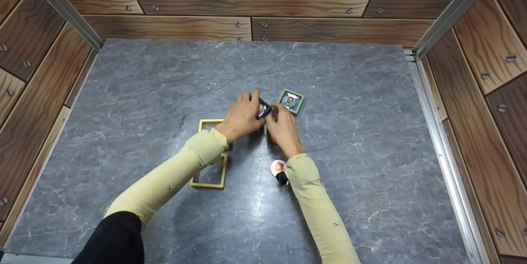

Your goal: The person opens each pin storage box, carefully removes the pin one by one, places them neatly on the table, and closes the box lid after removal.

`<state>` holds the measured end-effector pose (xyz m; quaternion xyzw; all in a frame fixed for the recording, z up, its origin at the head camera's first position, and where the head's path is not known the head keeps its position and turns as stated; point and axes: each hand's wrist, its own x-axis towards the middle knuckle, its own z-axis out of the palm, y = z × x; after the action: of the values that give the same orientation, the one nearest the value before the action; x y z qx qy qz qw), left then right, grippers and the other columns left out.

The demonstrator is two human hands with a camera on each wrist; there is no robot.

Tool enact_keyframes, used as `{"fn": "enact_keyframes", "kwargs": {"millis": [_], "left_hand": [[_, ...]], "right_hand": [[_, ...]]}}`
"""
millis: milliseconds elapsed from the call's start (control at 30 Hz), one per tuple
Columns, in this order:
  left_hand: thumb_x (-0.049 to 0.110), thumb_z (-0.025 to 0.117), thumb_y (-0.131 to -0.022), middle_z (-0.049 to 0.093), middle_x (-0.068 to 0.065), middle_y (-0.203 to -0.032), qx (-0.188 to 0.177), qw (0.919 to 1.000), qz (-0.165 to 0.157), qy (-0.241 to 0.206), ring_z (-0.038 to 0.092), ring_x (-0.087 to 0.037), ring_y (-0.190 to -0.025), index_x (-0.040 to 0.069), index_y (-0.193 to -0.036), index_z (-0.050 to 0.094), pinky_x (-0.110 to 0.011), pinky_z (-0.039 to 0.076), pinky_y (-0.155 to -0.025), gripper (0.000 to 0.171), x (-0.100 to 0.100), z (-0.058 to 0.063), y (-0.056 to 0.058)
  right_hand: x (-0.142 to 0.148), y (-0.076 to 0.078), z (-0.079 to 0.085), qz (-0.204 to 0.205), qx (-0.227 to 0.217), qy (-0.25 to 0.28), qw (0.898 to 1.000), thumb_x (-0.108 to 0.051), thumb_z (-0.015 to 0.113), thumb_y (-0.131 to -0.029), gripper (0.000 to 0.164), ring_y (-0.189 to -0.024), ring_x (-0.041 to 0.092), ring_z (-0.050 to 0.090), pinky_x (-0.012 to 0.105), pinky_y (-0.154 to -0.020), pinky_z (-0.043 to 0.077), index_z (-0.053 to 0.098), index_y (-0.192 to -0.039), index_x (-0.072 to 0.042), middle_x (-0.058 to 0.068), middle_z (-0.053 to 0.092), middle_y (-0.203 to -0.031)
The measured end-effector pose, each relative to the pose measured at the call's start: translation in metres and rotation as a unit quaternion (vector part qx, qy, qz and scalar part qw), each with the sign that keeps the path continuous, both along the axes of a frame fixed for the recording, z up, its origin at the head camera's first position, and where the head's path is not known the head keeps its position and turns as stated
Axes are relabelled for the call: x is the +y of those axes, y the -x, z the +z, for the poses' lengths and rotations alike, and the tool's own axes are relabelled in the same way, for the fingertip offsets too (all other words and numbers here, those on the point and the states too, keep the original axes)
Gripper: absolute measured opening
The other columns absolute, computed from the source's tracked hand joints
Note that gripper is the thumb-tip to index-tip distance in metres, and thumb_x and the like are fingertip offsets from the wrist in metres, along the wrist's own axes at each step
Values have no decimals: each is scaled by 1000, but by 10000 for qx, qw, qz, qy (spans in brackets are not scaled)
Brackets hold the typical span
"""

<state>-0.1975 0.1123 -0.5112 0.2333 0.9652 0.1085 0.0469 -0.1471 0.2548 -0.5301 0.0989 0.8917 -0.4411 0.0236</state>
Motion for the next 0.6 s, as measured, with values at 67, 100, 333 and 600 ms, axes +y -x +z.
{"fn": "enact_keyframes", "kwargs": {"millis": [67, 100, 333, 600], "left_hand": [[33, 78, -91, 58, -22, -140, 35, 9999, -112, -42, 61, -35, -124, 2, -162, 30, -45, 62, -100, 91, -1, 1, -3], [32, 78, -91, 58, -22, -139, 15, 9998, -159, -71, 60, -35, -124, 2, -162, 30, -45, 61, -102, 90, -2, 2, -4], [31, 82, -88, 56, -21, -144, -80, 9993, -368, -73, 59, -36, -127, 5, -163, 31, -46, 59, -105, 94, -11, 6, -9], [22, 85, -85, 53, -19, -148, -153, 9959, -841, -287, 57, -36, -132, 5, -162, 30, -47, 58, -108, 96, -24, 12, -12]], "right_hand": [[0, 0, 0, -25, 71, 75, 9999, -17, 53, -104, 45, -128, 39, 67, 51, -112, 55, 58, -146, 1, 25, 66, -142], [-1, -1, 0, -36, 124, 95, 9999, -16, 53, -104, 44, -126, 39, 68, 51, -111, 55, 59, -144, 2, 25, 67, -139], [-2, -4, 0, 59, 390, -160, 9991, -9, 53, -103, 37, -110, 33, 69, 41, -97, 55, 69, -134, 2, 23, 72, -133], [-3, -6, -5, -61, 712, 692, 9950, -9, 61, -105, 29, -99, 13, 73, 8, -84, 52, 73, -127, 6, 26, 75, -125]]}}
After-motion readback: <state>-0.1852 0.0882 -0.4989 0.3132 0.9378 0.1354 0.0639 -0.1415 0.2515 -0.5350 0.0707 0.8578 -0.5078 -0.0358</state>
